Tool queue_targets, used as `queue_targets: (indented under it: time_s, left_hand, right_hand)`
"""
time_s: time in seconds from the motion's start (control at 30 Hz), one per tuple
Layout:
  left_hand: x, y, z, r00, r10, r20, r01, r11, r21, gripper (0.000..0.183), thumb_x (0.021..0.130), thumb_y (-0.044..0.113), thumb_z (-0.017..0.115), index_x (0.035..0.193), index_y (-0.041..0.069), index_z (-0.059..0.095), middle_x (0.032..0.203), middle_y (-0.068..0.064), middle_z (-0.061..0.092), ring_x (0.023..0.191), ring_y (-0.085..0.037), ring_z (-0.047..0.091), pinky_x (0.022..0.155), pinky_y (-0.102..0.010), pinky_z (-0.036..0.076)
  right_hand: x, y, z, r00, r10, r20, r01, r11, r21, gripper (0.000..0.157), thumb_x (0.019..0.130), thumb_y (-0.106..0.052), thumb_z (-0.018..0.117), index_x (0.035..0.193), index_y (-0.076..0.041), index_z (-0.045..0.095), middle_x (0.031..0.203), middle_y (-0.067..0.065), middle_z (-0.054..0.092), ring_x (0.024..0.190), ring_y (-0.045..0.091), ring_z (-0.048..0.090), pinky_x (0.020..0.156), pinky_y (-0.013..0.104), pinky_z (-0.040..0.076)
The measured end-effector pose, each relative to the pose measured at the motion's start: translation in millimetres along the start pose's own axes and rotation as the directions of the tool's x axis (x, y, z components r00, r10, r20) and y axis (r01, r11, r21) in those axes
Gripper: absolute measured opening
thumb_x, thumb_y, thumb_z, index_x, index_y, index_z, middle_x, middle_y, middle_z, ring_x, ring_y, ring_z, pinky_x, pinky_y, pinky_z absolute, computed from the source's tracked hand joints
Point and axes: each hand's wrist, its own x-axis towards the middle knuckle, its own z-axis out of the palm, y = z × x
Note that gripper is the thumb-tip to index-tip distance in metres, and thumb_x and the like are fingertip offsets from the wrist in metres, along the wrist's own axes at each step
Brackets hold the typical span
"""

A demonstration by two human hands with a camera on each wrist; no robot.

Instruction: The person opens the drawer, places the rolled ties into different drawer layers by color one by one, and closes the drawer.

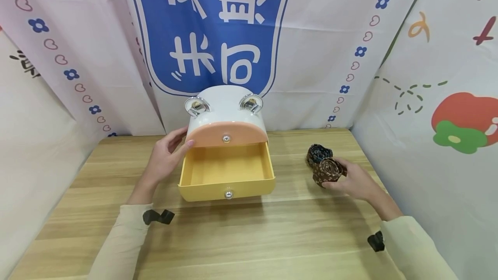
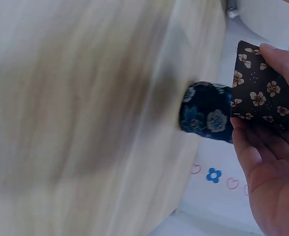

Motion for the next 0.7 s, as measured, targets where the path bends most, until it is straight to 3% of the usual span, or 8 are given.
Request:
queue_targets:
  time_s: [0.23,0.53,0.7]
  left_hand:
    - [0.2,-0.1,-0.4,1.0,-0.007,0.006,0.007,1.0,0.006,0.068,0.101,0.048,0.07,0.157,0.016,0.05,0.164,-0.008,0.049,0.155,-0.031,0.043,0.132,-0.053,0.034]
    - [0.6,0.2,-0.7,1.0,-0.017,0.014,0.017,1.0,0.013,0.07,0.101,0.05,0.069,0.158,0.016,0.049,0.164,-0.009,0.048,0.155,-0.031,0.042,0.132,-0.053,0.034]
    - [-0.2,2.0,-1.6,1.0,-0.019,0.011,0.019,1.0,0.017,0.07,0.101,0.051,0.069,0.158,0.015,0.049,0.164,-0.009,0.048,0.155,-0.032,0.043,0.132,-0.053,0.034]
  right_hand:
    - [9,-14,-8.9,0.995,-0.099,-0.022,0.098,0.995,-0.014,0.088,0.076,-0.041,0.096,0.141,0.005,0.059,0.122,0.029,0.073,0.104,0.041,0.074,0.089,0.057,0.065]
    - [22,-41,-31.9,0.991,-0.132,0.029,0.133,0.991,-0.033,0.094,0.077,-0.045,0.094,0.147,0.004,0.054,0.132,0.032,0.068,0.117,0.052,0.067,0.101,0.07,0.057]
    - [29,-60,-45.0,0.987,-0.14,0.074,0.14,0.99,0.003,0.093,0.08,-0.043,0.092,0.149,0.006,0.051,0.135,0.03,0.067,0.12,0.05,0.067,0.104,0.069,0.057]
